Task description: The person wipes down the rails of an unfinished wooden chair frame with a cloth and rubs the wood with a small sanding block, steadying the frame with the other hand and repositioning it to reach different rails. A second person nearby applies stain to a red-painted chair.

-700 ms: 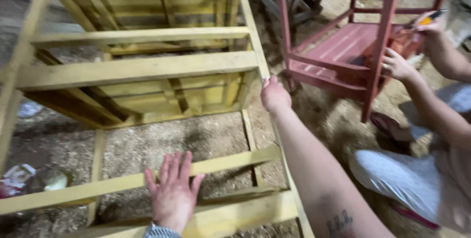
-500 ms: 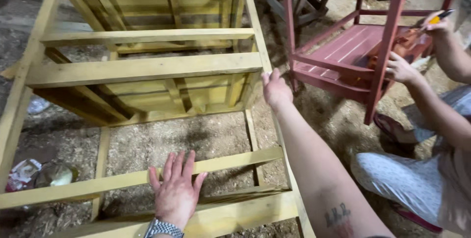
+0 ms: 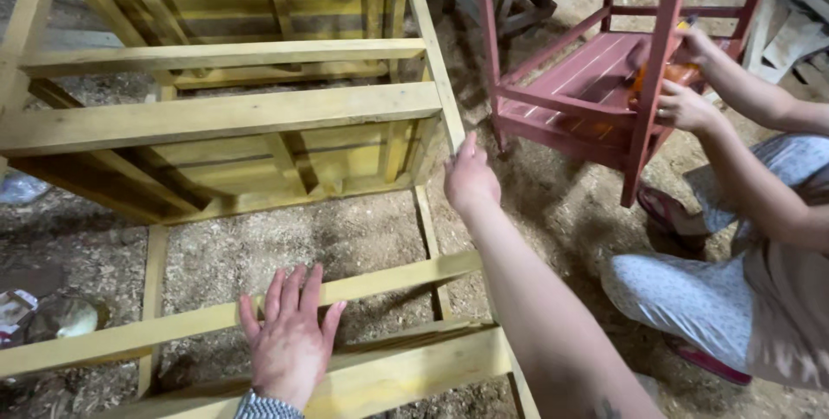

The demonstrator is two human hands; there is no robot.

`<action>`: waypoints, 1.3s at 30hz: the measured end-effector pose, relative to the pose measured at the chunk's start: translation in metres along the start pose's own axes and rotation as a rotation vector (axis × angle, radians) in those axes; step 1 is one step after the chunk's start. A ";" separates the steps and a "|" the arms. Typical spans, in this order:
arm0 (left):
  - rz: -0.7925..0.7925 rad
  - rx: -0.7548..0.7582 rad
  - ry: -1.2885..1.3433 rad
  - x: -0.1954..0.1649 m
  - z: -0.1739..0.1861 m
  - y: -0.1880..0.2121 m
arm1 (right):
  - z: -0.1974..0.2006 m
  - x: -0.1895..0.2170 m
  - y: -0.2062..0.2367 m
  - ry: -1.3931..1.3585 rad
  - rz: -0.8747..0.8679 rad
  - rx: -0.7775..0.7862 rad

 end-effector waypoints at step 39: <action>-0.020 0.043 0.021 -0.002 0.014 0.002 | -0.001 -0.020 -0.049 -0.174 0.048 -0.075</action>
Point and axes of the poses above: each hand's wrist, its own y-axis away from the middle knuckle, its own z-axis out of the back of the hand, x = y × z, the point moved 10 cm from there along -y, towards the middle knuckle, and after that the axes turned 14 degrees about z, right-handed, at the moved point
